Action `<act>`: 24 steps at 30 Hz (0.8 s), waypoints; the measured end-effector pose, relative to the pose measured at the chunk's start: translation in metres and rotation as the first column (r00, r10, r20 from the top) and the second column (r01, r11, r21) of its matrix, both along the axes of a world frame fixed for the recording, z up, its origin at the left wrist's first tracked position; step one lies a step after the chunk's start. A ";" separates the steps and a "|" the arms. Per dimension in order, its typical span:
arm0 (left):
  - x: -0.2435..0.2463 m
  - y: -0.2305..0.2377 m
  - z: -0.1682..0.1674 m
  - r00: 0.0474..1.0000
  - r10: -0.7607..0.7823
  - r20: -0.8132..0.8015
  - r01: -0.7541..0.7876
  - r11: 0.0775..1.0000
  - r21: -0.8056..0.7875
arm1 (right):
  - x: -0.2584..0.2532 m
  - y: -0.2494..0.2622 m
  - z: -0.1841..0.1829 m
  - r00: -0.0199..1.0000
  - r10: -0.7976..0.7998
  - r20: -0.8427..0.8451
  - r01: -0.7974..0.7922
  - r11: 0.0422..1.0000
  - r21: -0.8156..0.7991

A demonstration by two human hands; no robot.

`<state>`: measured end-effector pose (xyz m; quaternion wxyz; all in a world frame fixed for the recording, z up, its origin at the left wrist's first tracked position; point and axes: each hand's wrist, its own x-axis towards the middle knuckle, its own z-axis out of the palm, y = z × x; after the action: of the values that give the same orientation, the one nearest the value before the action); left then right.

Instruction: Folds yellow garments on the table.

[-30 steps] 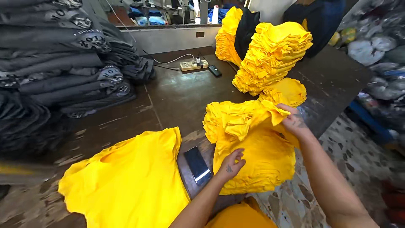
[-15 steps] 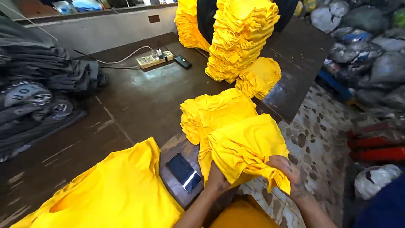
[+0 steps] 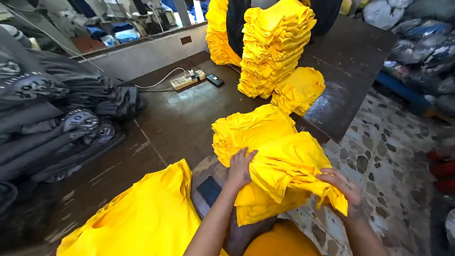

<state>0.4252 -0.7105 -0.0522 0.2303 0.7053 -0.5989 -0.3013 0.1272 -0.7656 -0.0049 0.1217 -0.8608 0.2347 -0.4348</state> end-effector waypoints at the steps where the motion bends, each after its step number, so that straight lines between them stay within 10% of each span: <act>1: 0.000 -0.006 0.004 0.998 -0.041 -0.049 0.042 0.999 0.015 | 0.000 -0.014 0.005 1.000 0.010 0.022 -0.008 0.999 -0.053; 7: -0.012 -0.005 0.010 0.962 -0.142 -0.234 0.139 0.990 -0.031 | 0.022 -0.094 0.052 0.977 0.212 0.017 -0.196 0.931 -0.307; 12: 0.024 -0.029 -0.001 0.629 0.021 -0.777 -0.102 0.993 -0.056 | 0.029 -0.103 0.061 0.923 0.376 -0.084 -0.385 0.891 -0.239; 16: 0.037 -0.098 0.016 0.888 0.250 -0.386 -0.289 0.956 -0.046 | 0.029 -0.111 0.032 0.878 0.470 -0.093 -0.479 0.862 -0.167; 20: 0.063 -0.172 -0.019 0.970 0.112 0.217 -0.146 0.978 0.146 | 0.021 -0.115 0.009 0.842 0.538 -0.044 -0.538 0.843 -0.011; 24: 0.105 -0.220 -0.011 0.983 0.178 -0.040 -0.162 0.953 0.255 | 0.028 -0.127 0.019 0.857 0.515 0.000 -0.514 0.857 0.039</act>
<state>0.5306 -0.9306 -0.0633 0.1831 0.7679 -0.4855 -0.3757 0.1552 -0.8922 0.0137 0.2483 -0.8920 0.0051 -0.3776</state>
